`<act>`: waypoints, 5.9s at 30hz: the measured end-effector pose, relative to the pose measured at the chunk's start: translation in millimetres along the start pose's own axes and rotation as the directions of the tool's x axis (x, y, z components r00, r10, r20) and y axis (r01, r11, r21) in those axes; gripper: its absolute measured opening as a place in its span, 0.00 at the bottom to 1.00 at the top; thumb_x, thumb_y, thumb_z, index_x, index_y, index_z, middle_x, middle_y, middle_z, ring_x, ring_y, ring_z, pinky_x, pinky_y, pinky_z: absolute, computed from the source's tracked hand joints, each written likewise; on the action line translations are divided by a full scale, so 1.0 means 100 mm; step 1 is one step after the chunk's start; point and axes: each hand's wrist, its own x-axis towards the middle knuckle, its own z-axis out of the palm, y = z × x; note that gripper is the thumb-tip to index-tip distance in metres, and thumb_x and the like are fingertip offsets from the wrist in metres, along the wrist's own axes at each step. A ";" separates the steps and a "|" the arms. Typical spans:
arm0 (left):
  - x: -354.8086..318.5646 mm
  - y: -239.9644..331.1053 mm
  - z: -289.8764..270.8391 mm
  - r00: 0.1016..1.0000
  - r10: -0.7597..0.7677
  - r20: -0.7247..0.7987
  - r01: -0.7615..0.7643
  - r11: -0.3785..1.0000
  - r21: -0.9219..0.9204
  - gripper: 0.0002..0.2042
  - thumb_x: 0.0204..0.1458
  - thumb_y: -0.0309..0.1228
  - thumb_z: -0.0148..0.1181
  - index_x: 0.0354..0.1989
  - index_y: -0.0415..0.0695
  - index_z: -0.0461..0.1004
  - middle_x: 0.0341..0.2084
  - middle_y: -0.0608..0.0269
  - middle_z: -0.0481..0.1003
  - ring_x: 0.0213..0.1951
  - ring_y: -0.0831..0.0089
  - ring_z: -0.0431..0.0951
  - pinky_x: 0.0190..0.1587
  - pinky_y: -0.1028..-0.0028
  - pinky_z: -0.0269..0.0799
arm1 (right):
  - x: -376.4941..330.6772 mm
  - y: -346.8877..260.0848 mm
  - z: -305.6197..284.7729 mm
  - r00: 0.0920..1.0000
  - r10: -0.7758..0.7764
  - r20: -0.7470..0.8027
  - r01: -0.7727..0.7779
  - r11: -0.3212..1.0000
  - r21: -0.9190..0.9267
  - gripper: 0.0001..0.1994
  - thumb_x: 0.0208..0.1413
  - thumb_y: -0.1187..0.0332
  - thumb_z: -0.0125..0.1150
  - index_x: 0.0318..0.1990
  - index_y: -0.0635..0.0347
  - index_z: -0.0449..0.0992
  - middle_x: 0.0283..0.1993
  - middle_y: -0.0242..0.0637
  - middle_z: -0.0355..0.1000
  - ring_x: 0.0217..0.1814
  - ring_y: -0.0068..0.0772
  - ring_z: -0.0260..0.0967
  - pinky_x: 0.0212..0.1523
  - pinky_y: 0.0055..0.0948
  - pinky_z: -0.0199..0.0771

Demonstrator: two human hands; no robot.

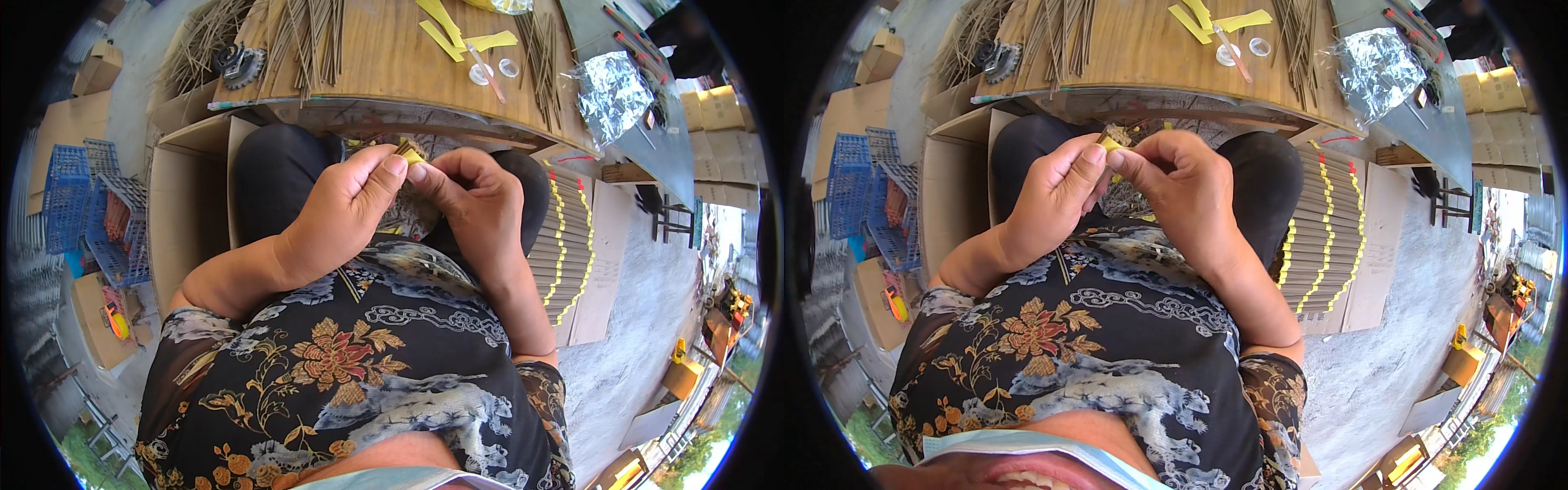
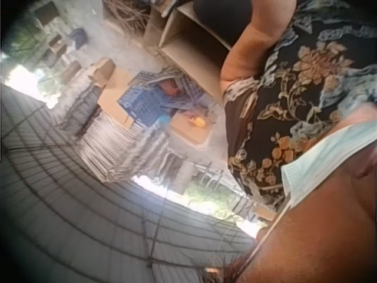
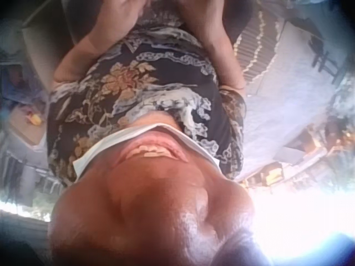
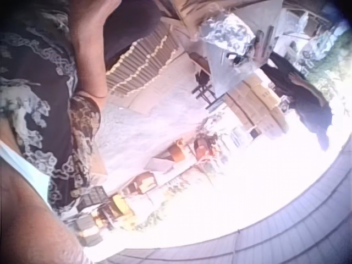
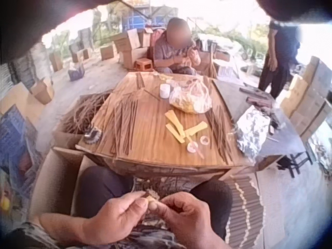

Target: The person gathers thin sticks into bundles, wraps the ends with yellow tape, and applies glue with a small stick to secure the tape. The person repeats this process for multiple bundles, placing finished bundles on the table.

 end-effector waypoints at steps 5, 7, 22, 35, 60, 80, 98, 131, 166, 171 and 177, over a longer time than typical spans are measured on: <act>-0.04 -0.03 0.08 0.999 0.013 -0.041 -0.012 0.999 0.032 0.19 0.59 0.35 0.39 0.53 0.34 0.60 0.24 0.71 0.65 0.26 0.87 0.60 0.27 0.87 0.59 | -0.10 0.01 0.01 0.998 0.062 0.032 -0.066 0.985 0.158 0.10 0.49 0.67 0.59 0.30 0.67 0.74 0.22 0.33 0.68 0.24 0.13 0.57 0.25 0.16 0.61; -0.04 -0.07 0.09 0.994 0.084 -0.067 -0.076 0.990 0.116 0.19 0.59 0.34 0.39 0.54 0.34 0.58 0.26 0.70 0.66 0.28 0.87 0.61 0.30 0.86 0.61 | -0.13 0.05 0.03 0.999 0.022 0.027 -0.025 0.992 0.126 0.10 0.50 0.67 0.58 0.32 0.67 0.73 0.23 0.31 0.68 0.25 0.12 0.57 0.25 0.16 0.61; -0.06 -0.09 0.02 0.984 0.120 0.131 -0.101 0.985 -0.139 0.26 0.59 0.36 0.39 0.62 0.42 0.41 0.22 0.72 0.62 0.23 0.86 0.58 0.25 0.86 0.58 | -0.12 0.30 0.16 0.954 -0.254 0.158 0.061 0.681 0.730 0.12 0.54 0.71 0.52 0.44 0.69 0.64 0.36 0.37 0.69 0.36 0.26 0.67 0.39 0.26 0.70; -0.01 -0.02 -0.08 0.906 -0.124 0.404 0.307 0.850 -0.427 0.37 0.55 0.42 0.47 0.61 0.38 0.31 0.22 0.66 0.65 0.20 0.85 0.60 0.21 0.86 0.58 | -0.12 0.23 0.05 0.924 -0.313 0.217 0.060 0.683 0.728 0.14 0.49 0.71 0.57 0.41 0.68 0.64 0.37 0.36 0.64 0.34 0.30 0.69 0.37 0.26 0.71; -0.05 0.01 -0.07 0.761 -0.225 0.609 0.548 0.725 -0.417 0.12 0.56 0.33 0.42 0.40 0.36 0.66 0.22 0.64 0.66 0.19 0.83 0.61 0.23 0.85 0.59 | 0.08 0.06 -0.40 0.679 -0.564 0.470 0.532 0.819 0.214 0.06 0.42 0.75 0.62 0.30 0.64 0.74 0.30 0.37 0.68 0.31 0.31 0.64 0.33 0.25 0.66; -0.02 0.02 -0.04 0.793 -0.213 0.570 0.474 0.804 -0.359 0.13 0.54 0.38 0.49 0.38 0.39 0.68 0.20 0.67 0.67 0.17 0.86 0.61 0.20 0.88 0.58 | 0.21 0.11 -0.44 0.700 -0.563 0.440 0.351 0.807 0.475 0.16 0.44 0.60 0.62 0.33 0.65 0.73 0.35 0.35 0.68 0.37 0.27 0.64 0.41 0.24 0.62; 0.01 -0.03 -0.08 0.955 -0.041 0.294 0.157 0.910 -0.383 0.13 0.58 0.37 0.42 0.44 0.41 0.59 0.24 0.68 0.65 0.19 0.85 0.60 0.19 0.87 0.57 | -0.04 0.13 -0.13 0.943 -0.270 0.193 0.276 0.961 0.000 0.15 0.48 0.62 0.60 0.22 0.63 0.66 0.19 0.35 0.60 0.20 0.25 0.56 0.21 0.24 0.59; 0.15 0.48 -0.03 0.804 0.235 0.545 -0.303 0.952 0.037 0.13 0.56 0.32 0.45 0.40 0.34 0.68 0.40 0.55 0.67 0.43 0.69 0.66 0.47 0.76 0.61 | -0.02 -0.22 -0.58 0.577 -0.785 0.227 0.816 0.566 -0.118 0.19 0.37 0.60 0.66 0.35 0.60 0.70 0.34 0.39 0.67 0.35 0.41 0.66 0.34 0.31 0.68; 1.41 -0.11 -0.37 0.968 0.250 -0.013 -0.204 0.757 -0.620 0.14 0.53 0.41 0.50 0.35 0.40 0.70 0.24 0.63 0.69 0.20 0.82 0.62 0.22 0.86 0.58 | 1.62 1.10 -0.81 0.983 0.033 -0.180 -0.150 0.703 -0.695 0.18 0.47 0.55 0.58 0.29 0.66 0.73 0.33 0.46 0.69 0.35 0.45 0.67 0.37 0.37 0.66; 1.52 -0.27 -0.44 0.964 0.265 -0.022 -0.207 0.699 -0.685 0.14 0.55 0.39 0.47 0.36 0.40 0.70 0.27 0.58 0.72 0.20 0.81 0.62 0.23 0.84 0.59 | 1.60 1.13 -0.79 0.980 0.007 -0.198 -0.080 0.928 -0.363 0.13 0.50 0.63 0.55 0.30 0.68 0.70 0.28 0.41 0.70 0.26 0.34 0.68 0.27 0.30 0.67; 1.52 -0.26 -0.47 0.969 0.247 -0.022 -0.177 0.628 -0.758 0.14 0.56 0.39 0.45 0.36 0.41 0.70 0.29 0.57 0.72 0.19 0.81 0.62 0.22 0.84 0.59 | 1.04 0.32 -0.49 0.997 0.006 0.071 -0.040 0.876 0.481 0.10 0.56 0.74 0.45 0.45 0.67 0.60 0.29 0.38 0.68 0.19 0.16 0.58 0.19 0.14 0.60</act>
